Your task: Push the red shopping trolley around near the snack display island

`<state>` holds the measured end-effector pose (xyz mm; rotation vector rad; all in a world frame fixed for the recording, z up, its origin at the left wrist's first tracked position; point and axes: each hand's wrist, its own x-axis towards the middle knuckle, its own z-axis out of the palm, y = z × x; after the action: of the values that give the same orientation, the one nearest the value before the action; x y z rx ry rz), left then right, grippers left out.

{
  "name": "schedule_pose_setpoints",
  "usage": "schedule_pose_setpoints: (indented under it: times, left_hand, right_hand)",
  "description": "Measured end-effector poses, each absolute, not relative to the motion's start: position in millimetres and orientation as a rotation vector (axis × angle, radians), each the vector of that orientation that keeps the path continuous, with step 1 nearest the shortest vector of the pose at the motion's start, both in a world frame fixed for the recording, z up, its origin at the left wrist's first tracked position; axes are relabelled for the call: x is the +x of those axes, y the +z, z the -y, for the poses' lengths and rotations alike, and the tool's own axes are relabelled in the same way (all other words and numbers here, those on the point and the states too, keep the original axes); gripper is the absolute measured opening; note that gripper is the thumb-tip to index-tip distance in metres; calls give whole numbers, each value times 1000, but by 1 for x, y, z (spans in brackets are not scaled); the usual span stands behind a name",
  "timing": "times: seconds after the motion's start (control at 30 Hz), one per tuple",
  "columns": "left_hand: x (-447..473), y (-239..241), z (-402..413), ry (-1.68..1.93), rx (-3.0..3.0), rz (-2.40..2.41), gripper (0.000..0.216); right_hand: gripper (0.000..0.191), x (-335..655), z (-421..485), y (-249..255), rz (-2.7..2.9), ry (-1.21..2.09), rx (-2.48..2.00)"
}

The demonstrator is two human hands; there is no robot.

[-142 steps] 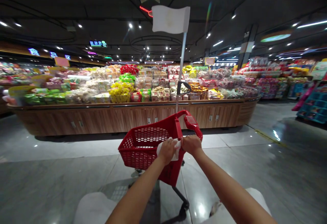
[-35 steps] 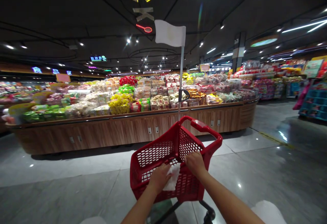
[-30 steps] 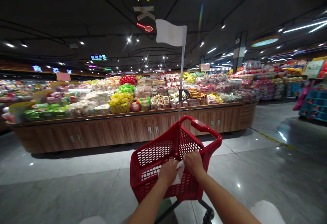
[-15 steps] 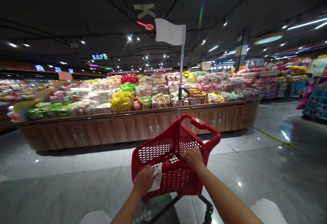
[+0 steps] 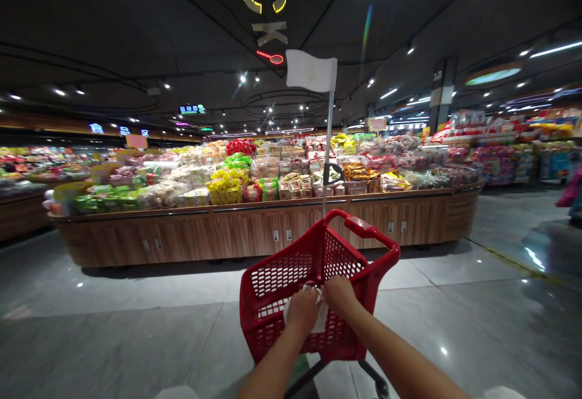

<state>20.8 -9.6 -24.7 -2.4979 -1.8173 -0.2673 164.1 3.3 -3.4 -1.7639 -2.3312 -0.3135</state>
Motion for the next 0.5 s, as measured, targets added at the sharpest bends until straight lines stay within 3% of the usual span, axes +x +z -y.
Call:
schedule_pose_setpoints:
  times: [0.13, 0.33, 0.5]
  left_hand:
    - [36, -26, 5, -269, -2520, 1813, 27]
    - [-37, -38, 32, -251, -2437, 1768, 24]
    - [-72, -53, 49, -311, -2335, 1790, 20]
  right_hand:
    - [35, 165, 0, -15, 2341, -275, -1633]
    - [43, 196, -4, -3, 2507, -178, -1487]
    - [35, 199, -12, 2, 2514, -149, -1545]
